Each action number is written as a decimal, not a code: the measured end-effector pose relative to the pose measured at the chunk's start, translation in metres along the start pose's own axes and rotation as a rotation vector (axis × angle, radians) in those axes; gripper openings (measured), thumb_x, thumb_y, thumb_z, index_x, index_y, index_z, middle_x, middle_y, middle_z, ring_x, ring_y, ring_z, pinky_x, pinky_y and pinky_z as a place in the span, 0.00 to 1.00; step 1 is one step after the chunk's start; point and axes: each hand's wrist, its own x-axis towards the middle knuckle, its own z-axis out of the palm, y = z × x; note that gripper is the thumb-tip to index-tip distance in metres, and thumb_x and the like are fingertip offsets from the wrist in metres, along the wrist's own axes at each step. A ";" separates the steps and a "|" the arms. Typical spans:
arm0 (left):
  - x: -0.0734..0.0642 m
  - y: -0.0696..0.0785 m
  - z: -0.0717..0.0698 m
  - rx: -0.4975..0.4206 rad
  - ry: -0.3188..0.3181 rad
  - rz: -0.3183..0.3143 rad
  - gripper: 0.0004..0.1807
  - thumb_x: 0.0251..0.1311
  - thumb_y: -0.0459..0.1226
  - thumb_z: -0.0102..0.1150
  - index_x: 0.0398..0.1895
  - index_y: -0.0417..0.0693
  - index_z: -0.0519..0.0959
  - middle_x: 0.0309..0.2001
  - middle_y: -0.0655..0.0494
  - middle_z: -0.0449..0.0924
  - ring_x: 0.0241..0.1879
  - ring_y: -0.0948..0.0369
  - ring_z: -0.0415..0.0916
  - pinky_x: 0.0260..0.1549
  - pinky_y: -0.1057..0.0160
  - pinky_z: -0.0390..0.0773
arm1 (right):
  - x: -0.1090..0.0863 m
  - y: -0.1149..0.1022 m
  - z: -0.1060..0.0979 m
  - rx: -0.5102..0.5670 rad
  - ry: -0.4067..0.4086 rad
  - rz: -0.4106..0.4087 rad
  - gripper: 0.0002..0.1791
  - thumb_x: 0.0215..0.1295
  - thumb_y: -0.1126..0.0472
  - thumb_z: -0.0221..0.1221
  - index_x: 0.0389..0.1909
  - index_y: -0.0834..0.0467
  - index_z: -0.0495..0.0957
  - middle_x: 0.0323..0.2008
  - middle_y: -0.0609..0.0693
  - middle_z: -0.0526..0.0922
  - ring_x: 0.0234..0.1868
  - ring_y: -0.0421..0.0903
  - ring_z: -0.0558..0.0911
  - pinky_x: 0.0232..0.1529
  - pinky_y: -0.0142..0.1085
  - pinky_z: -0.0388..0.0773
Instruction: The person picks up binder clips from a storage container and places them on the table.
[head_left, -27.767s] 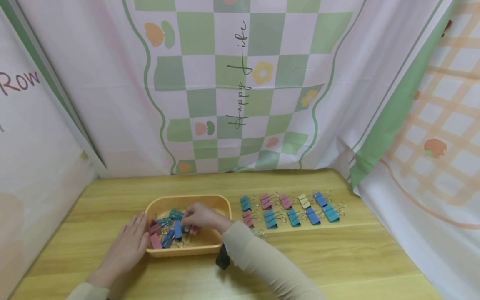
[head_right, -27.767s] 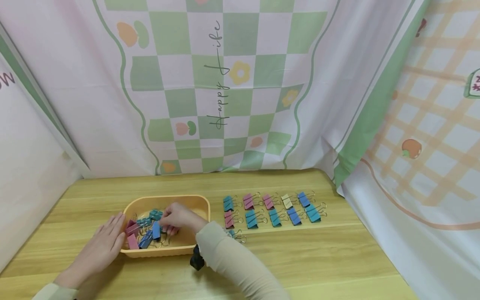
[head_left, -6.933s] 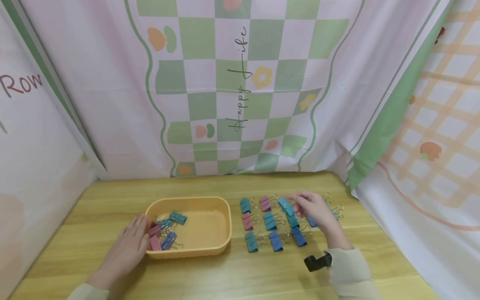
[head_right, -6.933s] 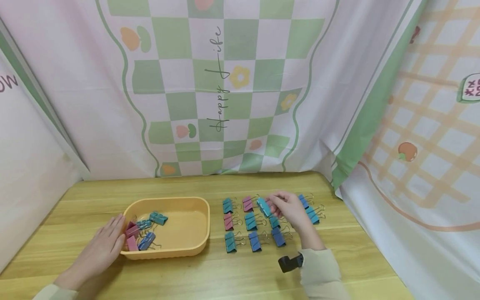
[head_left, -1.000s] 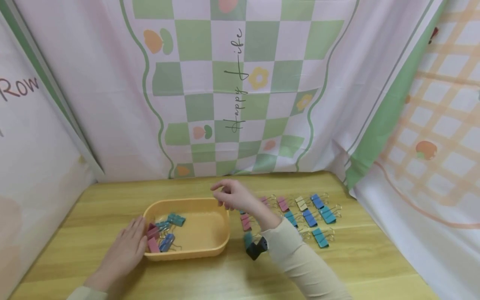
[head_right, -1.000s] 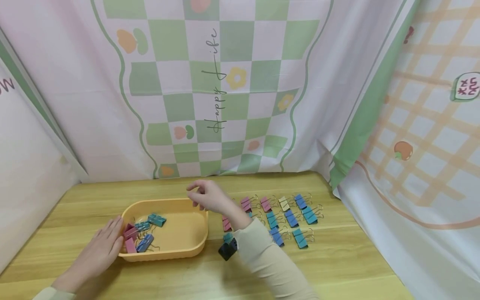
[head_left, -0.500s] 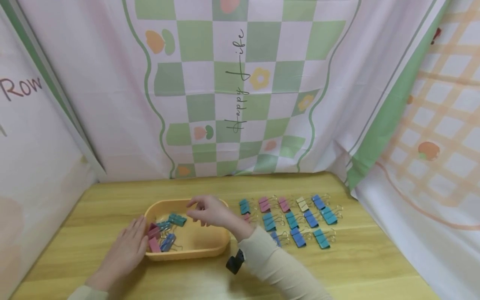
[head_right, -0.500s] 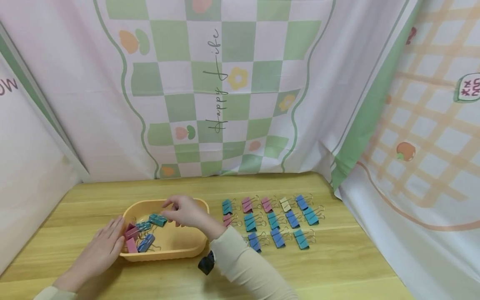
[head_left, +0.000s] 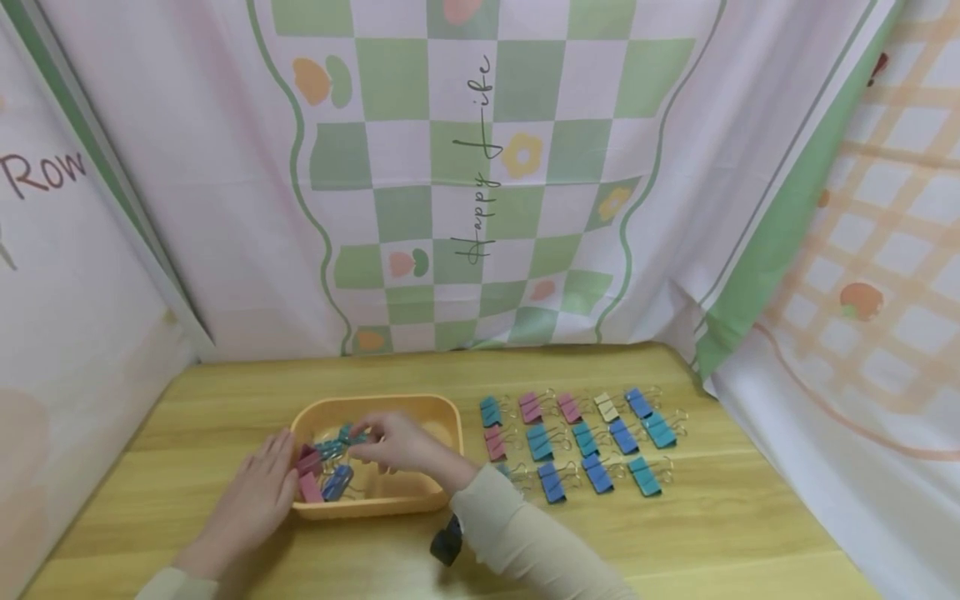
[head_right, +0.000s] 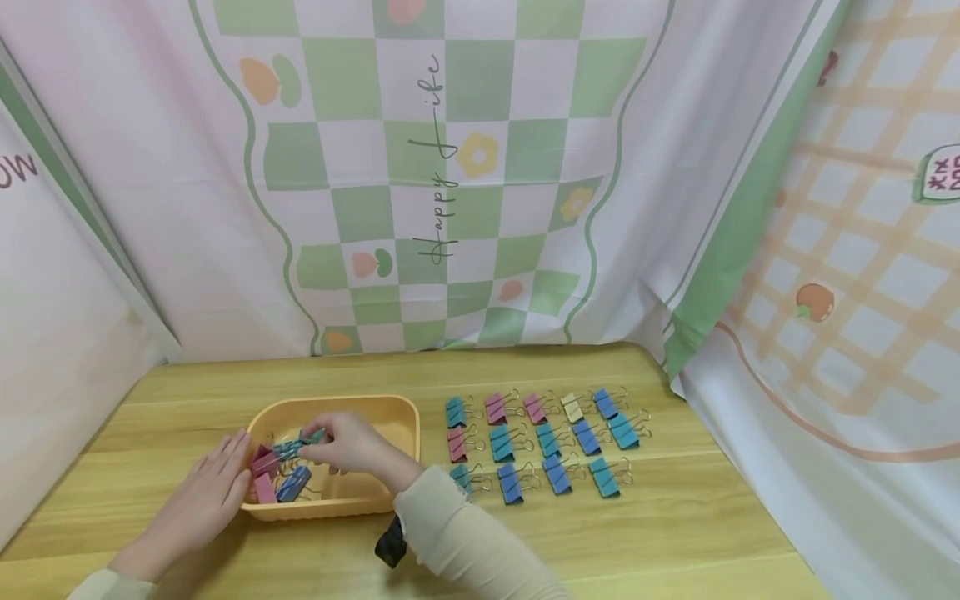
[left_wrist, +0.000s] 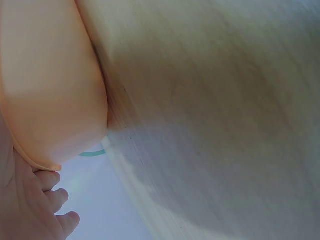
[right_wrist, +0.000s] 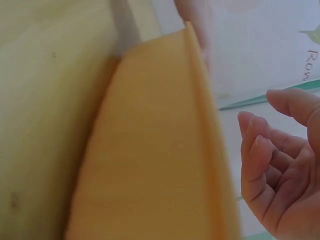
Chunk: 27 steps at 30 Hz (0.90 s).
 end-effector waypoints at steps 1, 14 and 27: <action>0.000 0.000 0.000 -0.004 0.000 -0.002 0.29 0.69 0.39 0.37 0.66 0.26 0.52 0.67 0.32 0.48 0.65 0.37 0.46 0.60 0.38 0.48 | 0.001 0.001 0.002 0.002 -0.005 0.006 0.15 0.60 0.61 0.60 0.46 0.64 0.77 0.20 0.45 0.75 0.13 0.41 0.73 0.15 0.31 0.74; 0.000 0.003 -0.002 -0.021 0.003 -0.007 0.29 0.69 0.39 0.38 0.65 0.25 0.53 0.67 0.32 0.48 0.65 0.37 0.46 0.60 0.38 0.47 | 0.004 0.014 0.023 0.041 -0.048 0.101 0.12 0.60 0.61 0.60 0.44 0.62 0.78 0.20 0.50 0.77 0.14 0.42 0.72 0.14 0.31 0.71; 0.000 0.002 -0.001 -0.035 0.001 -0.007 0.29 0.69 0.39 0.37 0.65 0.26 0.52 0.67 0.32 0.47 0.65 0.37 0.45 0.60 0.38 0.47 | 0.009 0.021 0.040 -0.013 -0.057 0.112 0.05 0.59 0.62 0.60 0.36 0.58 0.80 0.19 0.45 0.77 0.17 0.38 0.73 0.17 0.28 0.71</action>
